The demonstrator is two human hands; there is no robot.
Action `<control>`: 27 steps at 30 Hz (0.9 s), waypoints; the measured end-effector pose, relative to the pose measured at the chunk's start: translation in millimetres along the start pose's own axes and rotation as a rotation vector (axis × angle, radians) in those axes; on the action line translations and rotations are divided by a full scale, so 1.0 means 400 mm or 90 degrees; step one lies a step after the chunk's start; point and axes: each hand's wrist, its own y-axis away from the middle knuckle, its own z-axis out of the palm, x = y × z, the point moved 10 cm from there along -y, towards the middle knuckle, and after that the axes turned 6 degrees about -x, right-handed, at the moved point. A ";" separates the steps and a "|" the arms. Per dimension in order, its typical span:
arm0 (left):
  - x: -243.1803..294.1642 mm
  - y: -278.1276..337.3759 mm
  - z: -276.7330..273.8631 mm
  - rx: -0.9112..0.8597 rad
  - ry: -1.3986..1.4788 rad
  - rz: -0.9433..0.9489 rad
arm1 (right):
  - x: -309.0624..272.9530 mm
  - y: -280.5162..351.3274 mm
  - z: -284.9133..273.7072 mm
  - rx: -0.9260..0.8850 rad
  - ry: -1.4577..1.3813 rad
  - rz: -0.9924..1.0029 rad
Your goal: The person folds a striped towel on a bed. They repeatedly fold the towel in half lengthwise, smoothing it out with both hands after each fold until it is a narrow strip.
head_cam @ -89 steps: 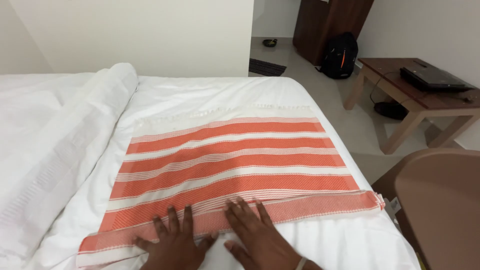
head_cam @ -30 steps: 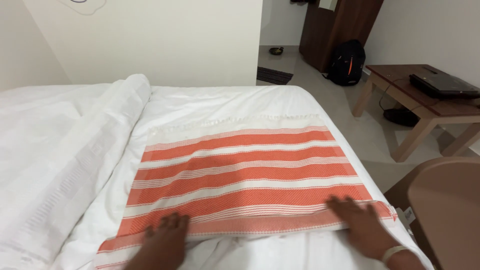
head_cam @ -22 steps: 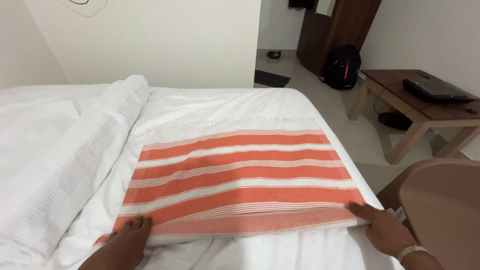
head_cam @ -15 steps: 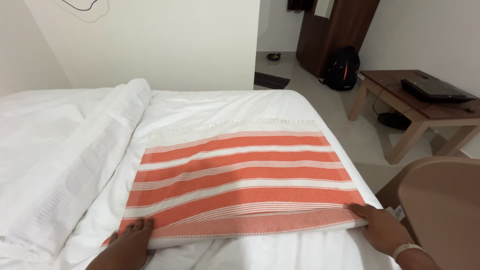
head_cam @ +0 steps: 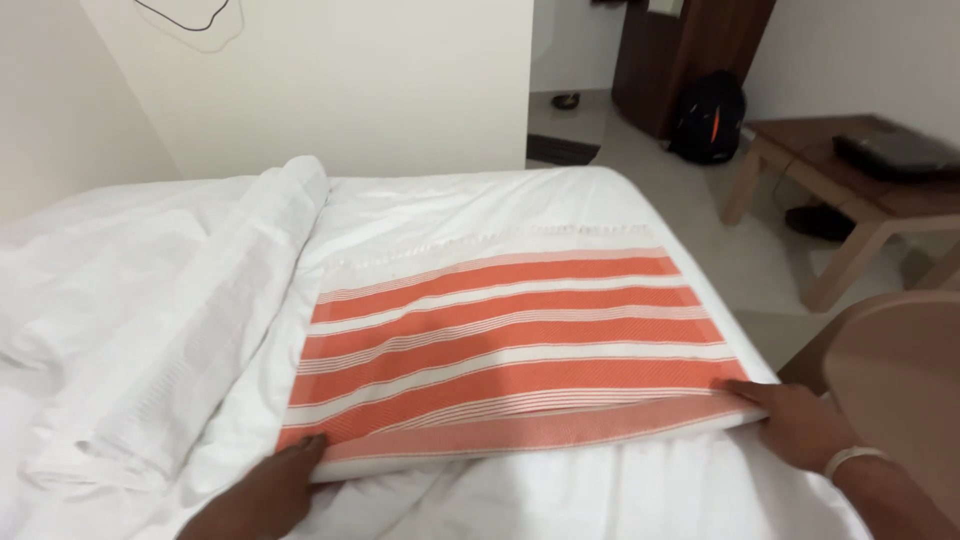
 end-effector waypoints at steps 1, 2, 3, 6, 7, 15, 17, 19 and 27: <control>0.016 -0.005 -0.029 0.013 0.016 0.009 | 0.028 -0.015 -0.004 0.042 -0.015 -0.009; 0.049 -0.009 -0.085 0.026 0.032 0.019 | 0.044 -0.020 0.004 0.049 -0.008 -0.008; 0.086 -0.007 -0.126 0.032 0.047 0.029 | 0.044 -0.012 0.003 0.099 -0.017 -0.065; 0.125 -0.103 -0.184 0.053 0.092 0.060 | 0.024 0.050 -0.026 0.150 -0.028 -0.119; 0.120 -0.146 -0.203 0.063 0.105 0.066 | -0.003 0.067 -0.035 0.151 -0.042 -0.125; 0.157 -0.216 -0.203 0.117 0.120 0.150 | -0.012 0.064 -0.055 0.073 0.019 -0.011; 0.175 -0.163 -0.222 0.048 0.119 0.102 | -0.015 0.054 -0.058 0.076 0.023 -0.019; 0.182 -0.135 -0.246 0.031 0.152 0.108 | -0.024 0.053 -0.068 0.089 0.011 -0.016; 0.145 -0.160 -0.267 0.002 0.200 0.061 | -0.013 0.007 -0.059 0.099 -0.085 -0.029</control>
